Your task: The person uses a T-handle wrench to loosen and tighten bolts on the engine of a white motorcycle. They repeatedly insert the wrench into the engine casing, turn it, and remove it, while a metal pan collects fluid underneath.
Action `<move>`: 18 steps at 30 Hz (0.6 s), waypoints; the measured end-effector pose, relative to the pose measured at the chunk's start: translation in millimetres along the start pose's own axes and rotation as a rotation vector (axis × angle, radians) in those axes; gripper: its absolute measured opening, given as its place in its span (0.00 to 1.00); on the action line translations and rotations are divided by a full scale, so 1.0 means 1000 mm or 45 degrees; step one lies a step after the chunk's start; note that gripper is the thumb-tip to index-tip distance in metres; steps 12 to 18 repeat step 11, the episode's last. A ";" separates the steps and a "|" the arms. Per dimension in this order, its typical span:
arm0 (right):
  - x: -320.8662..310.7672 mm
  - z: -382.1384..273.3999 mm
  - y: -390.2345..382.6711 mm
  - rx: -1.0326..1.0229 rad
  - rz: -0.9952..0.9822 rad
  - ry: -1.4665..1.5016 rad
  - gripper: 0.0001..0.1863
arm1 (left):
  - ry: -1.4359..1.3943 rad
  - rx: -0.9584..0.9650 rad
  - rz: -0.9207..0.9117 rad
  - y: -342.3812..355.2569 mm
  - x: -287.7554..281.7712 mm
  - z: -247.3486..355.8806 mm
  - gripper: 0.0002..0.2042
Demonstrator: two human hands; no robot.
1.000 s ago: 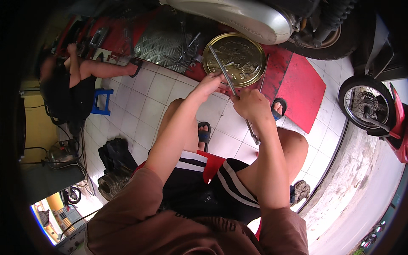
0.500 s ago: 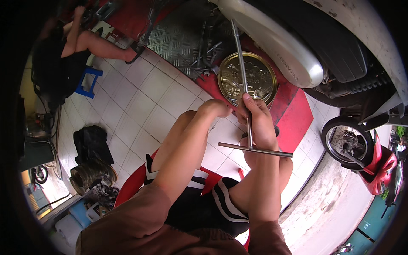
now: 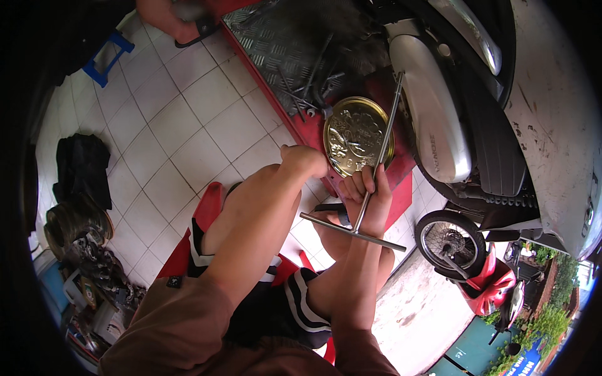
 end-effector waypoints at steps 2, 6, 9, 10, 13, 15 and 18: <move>0.004 0.003 0.001 0.006 -0.021 0.016 0.25 | -0.101 0.050 -0.023 0.005 0.003 0.000 0.18; 0.001 0.007 0.005 0.010 -0.048 0.062 0.24 | -0.046 0.105 -0.026 0.005 0.000 0.006 0.15; 0.000 0.008 0.007 0.013 -0.051 0.092 0.24 | -0.071 0.084 -0.028 0.011 0.005 0.002 0.15; 0.000 0.007 0.006 0.014 -0.045 0.100 0.24 | -0.088 0.091 -0.010 0.016 0.008 0.002 0.15; -0.001 0.008 0.006 0.018 -0.039 0.112 0.24 | -0.092 0.094 -0.012 0.017 0.009 0.003 0.15; -0.001 0.008 0.006 0.018 -0.039 0.112 0.24 | -0.092 0.094 -0.012 0.017 0.009 0.003 0.15; -0.001 0.008 0.006 0.018 -0.039 0.112 0.24 | -0.092 0.094 -0.012 0.017 0.009 0.003 0.15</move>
Point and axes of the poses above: each hand's wrist, its own y-axis towards the middle knuckle, its own x-axis out of the palm, z = x × y, the point moved 7 cm from there along y, towards the middle knuckle, and after that the axes turned 6 degrees about z, right-handed, at the moved point
